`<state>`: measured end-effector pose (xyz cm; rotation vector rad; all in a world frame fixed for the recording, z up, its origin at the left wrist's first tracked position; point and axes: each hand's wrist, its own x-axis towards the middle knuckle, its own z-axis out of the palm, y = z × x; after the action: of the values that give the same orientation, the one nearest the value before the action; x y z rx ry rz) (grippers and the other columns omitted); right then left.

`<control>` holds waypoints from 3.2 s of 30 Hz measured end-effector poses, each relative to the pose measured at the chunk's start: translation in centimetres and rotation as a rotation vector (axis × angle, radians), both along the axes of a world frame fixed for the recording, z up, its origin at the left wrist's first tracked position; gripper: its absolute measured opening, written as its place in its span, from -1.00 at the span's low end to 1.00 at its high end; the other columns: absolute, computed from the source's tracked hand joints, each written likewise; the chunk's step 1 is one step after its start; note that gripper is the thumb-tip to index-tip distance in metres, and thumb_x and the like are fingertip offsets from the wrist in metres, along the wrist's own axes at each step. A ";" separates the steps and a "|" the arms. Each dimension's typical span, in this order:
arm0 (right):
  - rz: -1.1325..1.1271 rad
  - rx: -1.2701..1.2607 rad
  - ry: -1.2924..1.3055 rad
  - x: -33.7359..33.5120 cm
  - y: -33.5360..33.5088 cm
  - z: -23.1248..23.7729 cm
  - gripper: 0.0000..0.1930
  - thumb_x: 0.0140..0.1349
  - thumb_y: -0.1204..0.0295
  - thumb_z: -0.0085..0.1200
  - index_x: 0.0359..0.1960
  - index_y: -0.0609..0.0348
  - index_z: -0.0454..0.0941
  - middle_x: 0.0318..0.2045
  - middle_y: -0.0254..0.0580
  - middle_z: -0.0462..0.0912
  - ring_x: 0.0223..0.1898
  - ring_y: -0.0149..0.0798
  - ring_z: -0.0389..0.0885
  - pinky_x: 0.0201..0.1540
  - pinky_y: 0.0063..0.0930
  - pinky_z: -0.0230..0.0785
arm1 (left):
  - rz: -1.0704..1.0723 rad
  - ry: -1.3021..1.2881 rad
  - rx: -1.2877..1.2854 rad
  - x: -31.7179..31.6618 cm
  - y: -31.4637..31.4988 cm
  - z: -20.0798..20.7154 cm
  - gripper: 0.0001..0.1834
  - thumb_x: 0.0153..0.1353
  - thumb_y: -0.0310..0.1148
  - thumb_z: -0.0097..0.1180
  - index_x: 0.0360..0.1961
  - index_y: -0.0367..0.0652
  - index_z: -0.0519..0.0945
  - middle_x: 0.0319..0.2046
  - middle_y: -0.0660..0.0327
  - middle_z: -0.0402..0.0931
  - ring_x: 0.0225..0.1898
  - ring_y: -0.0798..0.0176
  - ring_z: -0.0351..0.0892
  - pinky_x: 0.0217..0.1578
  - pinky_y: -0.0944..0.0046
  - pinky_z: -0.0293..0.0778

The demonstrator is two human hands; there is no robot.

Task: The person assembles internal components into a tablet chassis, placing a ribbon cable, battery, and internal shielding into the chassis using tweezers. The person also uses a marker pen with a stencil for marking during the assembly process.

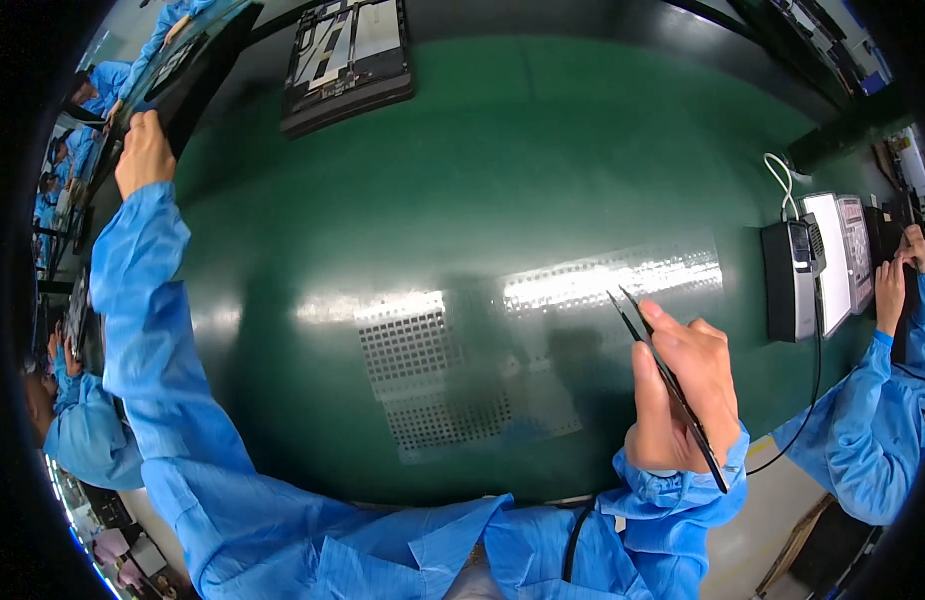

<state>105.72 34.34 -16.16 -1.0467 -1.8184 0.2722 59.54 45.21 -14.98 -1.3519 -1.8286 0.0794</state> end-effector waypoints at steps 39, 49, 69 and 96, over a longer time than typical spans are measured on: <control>0.296 -0.853 0.422 -6.3 1.2 -4.9 -0.85 -0.12 0.68 0.06 -0.42 0.37 0.49 -0.46 -0.15 0.52 -0.42 -0.39 0.45 -0.34 -0.61 0.27 | -0.747 -1.344 -0.399 20.9 5.6 -7.3 -0.38 0.01 -0.09 -0.04 0.08 -0.12 0.15 0.03 -0.04 0.17 0.09 0.03 0.11 0.06 0.29 0.04; 0.298 -0.824 0.341 -5.9 1.0 -4.8 -0.87 -0.05 0.68 -0.02 -0.40 0.38 0.46 -0.42 -0.10 0.51 -0.40 -0.35 0.44 -0.31 -0.59 0.25 | -1.172 -0.841 -0.786 19.3 -9.0 -7.2 -0.43 -0.37 -0.15 0.18 -0.18 -0.02 0.44 0.02 0.28 0.24 0.10 -0.06 0.08 0.06 -0.16 -0.09; 0.258 -0.921 0.660 -6.2 1.6 -4.1 -0.89 -0.09 0.70 -0.01 -0.46 0.44 0.44 -0.49 -0.08 0.53 -0.43 -0.29 0.51 -0.30 -0.55 0.32 | -1.148 -0.846 -0.738 19.2 -9.2 -7.4 -0.43 -0.36 -0.13 0.18 -0.17 0.06 0.45 0.03 0.35 0.22 0.11 -0.04 0.04 0.06 -0.14 -0.09; 0.508 -0.502 0.922 -5.4 22.2 -1.9 -0.81 -0.07 0.45 0.00 -0.41 0.31 0.44 -0.44 -0.08 0.53 -0.33 -0.23 0.48 -0.11 -0.46 0.18 | -0.720 -1.073 -0.037 20.5 3.7 -5.5 -0.36 -0.28 -0.50 0.19 -0.04 -0.10 0.31 -0.26 0.08 0.30 -0.20 0.02 0.32 -0.21 0.22 0.30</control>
<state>100.37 56.54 -18.03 -0.5733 -1.1286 1.3328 80.04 48.92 -20.51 -2.2338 -1.9538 -1.1920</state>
